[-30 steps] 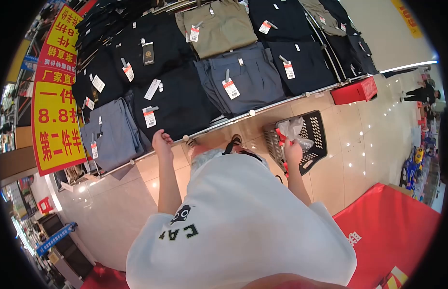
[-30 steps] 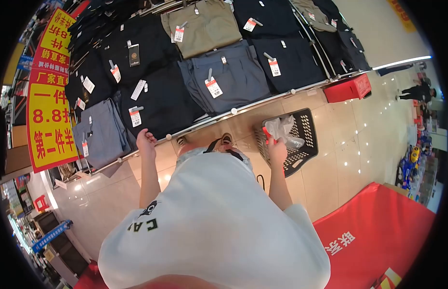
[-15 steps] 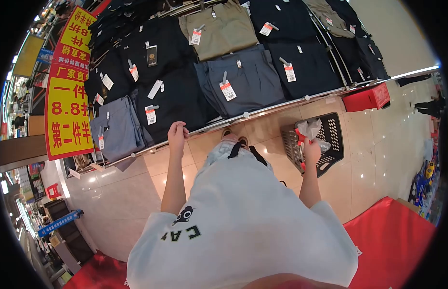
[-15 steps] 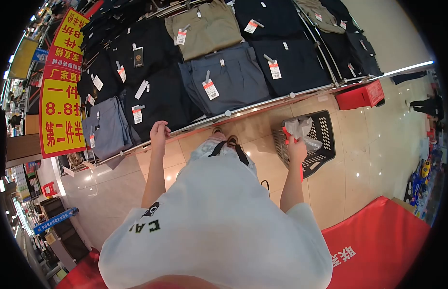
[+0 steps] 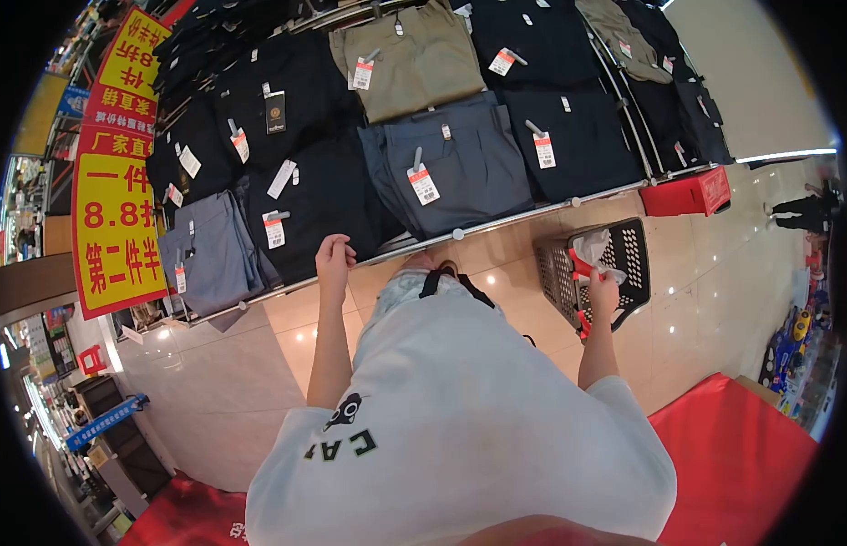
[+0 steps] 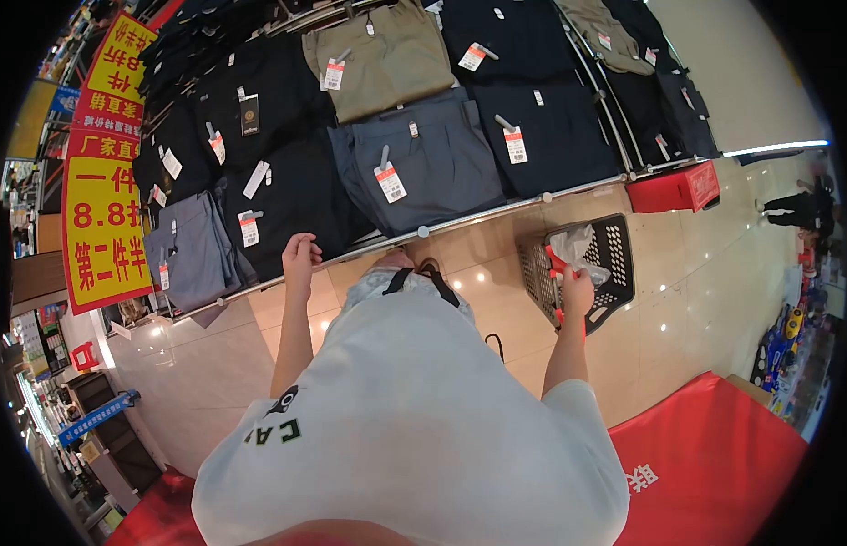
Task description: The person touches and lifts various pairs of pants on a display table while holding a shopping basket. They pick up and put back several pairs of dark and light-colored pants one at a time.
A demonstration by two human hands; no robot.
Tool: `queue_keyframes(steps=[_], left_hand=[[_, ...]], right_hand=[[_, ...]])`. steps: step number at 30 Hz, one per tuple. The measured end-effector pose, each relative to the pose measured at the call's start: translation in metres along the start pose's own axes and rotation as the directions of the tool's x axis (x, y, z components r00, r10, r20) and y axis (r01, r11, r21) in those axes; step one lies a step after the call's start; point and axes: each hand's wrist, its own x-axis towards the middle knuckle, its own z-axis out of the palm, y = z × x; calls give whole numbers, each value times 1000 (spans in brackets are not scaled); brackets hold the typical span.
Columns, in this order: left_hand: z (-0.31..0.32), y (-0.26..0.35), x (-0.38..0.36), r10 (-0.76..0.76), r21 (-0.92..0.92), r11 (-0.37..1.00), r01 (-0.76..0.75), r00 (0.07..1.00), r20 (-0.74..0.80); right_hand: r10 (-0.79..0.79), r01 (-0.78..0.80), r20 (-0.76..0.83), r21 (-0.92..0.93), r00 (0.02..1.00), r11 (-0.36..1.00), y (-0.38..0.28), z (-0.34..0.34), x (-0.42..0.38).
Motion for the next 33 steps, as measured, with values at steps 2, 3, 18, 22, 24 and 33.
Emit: queue_keyframes(steps=[2, 3, 18, 22, 24, 33], left_hand=[[1, 5, 13, 8, -3, 1000, -8, 1000, 19], [2, 7, 20, 5, -3, 1000, -5, 1000, 26], [73, 63, 113, -181, 240, 967, 91, 905, 384], [109, 63, 138, -67, 287, 958, -10, 964, 258], [125, 52, 156, -5, 466, 881, -75, 986, 168], [152, 49, 165, 16, 483, 874, -63, 995, 101]], right_hand=[[38, -37, 31, -12, 999, 999, 3, 1, 11], [44, -44, 27, -14, 999, 999, -2, -1, 11], [-474, 428, -66, 552, 878, 716, -272, 5, -33], [-500, 438, -3, 485, 866, 757, -299, 44, 6], [-567, 535, -18, 356, 824, 766, -300, 74, 29], [-604, 488, 286, 386, 744, 783, -331, 80, 81]])
